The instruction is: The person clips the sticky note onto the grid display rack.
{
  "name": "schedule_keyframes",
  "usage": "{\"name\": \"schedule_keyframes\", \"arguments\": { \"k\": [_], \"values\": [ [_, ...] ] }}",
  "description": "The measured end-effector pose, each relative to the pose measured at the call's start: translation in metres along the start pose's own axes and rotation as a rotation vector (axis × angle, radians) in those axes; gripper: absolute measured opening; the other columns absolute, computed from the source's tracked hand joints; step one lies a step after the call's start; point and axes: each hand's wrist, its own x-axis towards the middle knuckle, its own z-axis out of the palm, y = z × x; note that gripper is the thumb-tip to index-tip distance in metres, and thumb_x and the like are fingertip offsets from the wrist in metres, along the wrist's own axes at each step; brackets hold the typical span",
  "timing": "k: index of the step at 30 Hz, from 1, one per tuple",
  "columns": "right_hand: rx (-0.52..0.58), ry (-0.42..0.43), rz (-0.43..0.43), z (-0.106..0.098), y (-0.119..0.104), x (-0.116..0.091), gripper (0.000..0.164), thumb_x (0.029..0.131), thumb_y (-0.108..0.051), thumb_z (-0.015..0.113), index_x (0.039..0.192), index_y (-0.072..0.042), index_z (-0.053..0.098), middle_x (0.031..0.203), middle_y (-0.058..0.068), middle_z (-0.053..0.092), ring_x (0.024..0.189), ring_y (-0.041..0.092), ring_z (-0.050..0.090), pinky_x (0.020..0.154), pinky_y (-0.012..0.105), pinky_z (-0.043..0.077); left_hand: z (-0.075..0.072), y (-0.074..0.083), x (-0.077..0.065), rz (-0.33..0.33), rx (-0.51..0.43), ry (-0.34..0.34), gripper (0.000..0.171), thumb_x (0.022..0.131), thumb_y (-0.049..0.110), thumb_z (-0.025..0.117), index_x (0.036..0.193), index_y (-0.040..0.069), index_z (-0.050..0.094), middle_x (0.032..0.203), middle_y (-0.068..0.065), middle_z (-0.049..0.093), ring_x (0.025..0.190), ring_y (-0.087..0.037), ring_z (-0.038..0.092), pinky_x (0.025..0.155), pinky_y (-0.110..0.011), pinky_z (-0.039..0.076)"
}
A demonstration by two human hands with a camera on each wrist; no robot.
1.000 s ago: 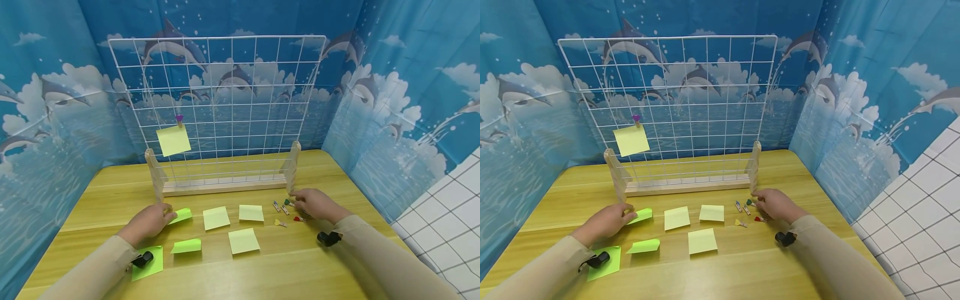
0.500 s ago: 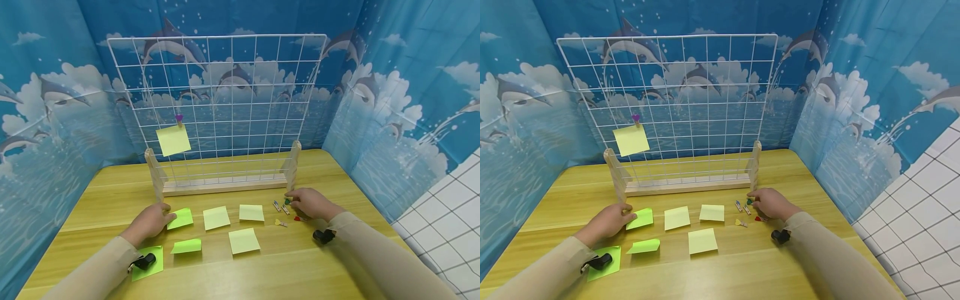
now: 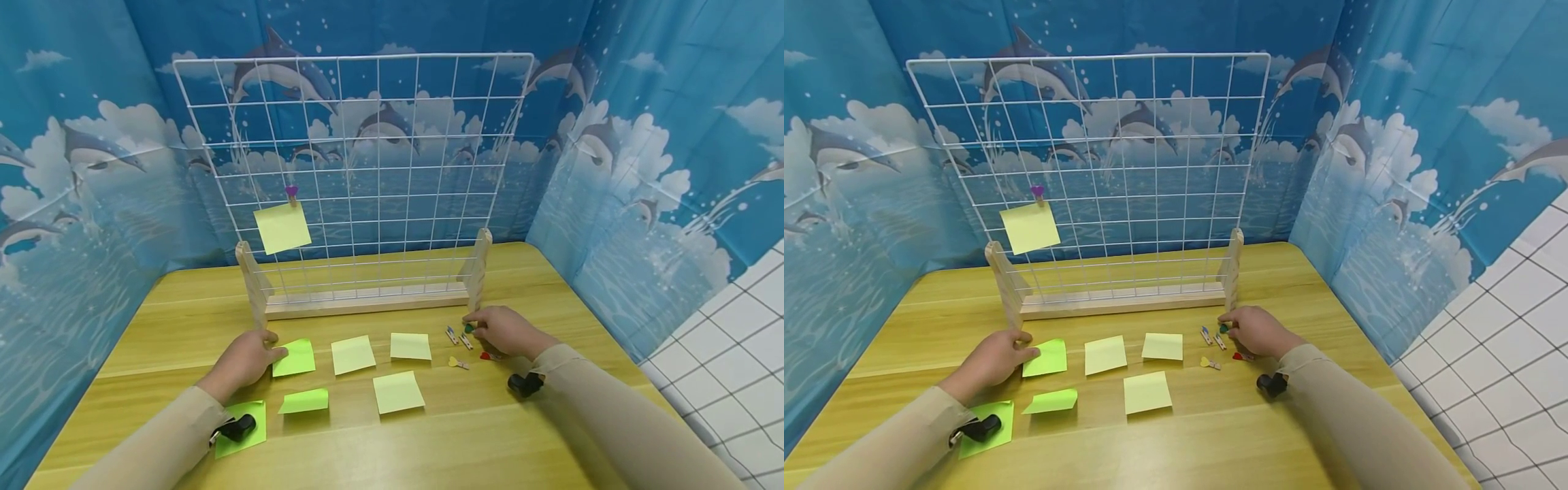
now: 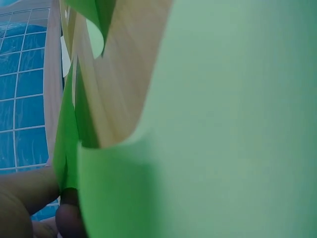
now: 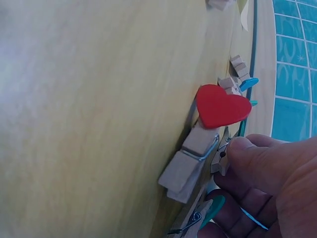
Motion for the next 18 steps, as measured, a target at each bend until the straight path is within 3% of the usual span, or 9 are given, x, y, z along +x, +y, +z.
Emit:
{"name": "schedule_keyframes", "arguments": {
  "k": [6, 13, 18],
  "values": [
    [0.012, -0.005, 0.006, 0.0014, 0.0025, 0.0018, 0.035, 0.103, -0.009, 0.064, 0.137, -0.007, 0.070, 0.087, -0.001, 0.069, 0.070, 0.013, 0.056, 0.066, 0.030, 0.048, -0.0007, 0.0004, -0.0008, -0.002, -0.038, 0.011, 0.050, 0.105, 0.032, 0.066, 0.137, -0.007, 0.065, 0.139, -0.027, 0.066, 0.134, -0.052, 0.056, 0.107, -0.064, 0.048],
    [0.001, -0.003, 0.004, 0.0020, 0.0023, 0.0015, 0.031, 0.103, -0.011, 0.065, 0.134, -0.008, 0.072, 0.090, -0.001, 0.070, 0.073, 0.013, 0.057, 0.069, 0.032, 0.050, -0.0011, 0.0008, -0.0012, -0.018, -0.076, 0.020, 0.039, 0.104, 0.031, 0.067, 0.126, 0.000, 0.073, 0.128, -0.019, 0.073, 0.120, -0.040, 0.067, 0.099, -0.058, 0.054],
    [0.013, 0.005, -0.002, 0.0028, 0.0026, 0.0003, 0.029, 0.103, -0.010, 0.066, 0.131, -0.008, 0.073, 0.091, 0.000, 0.071, 0.074, 0.013, 0.057, 0.070, 0.032, 0.051, -0.0013, 0.0011, -0.0023, -0.033, -0.091, 0.027, 0.041, 0.105, 0.032, 0.066, 0.129, -0.001, 0.071, 0.126, -0.019, 0.073, 0.116, -0.037, 0.068, 0.097, -0.056, 0.055]
  ]
}}
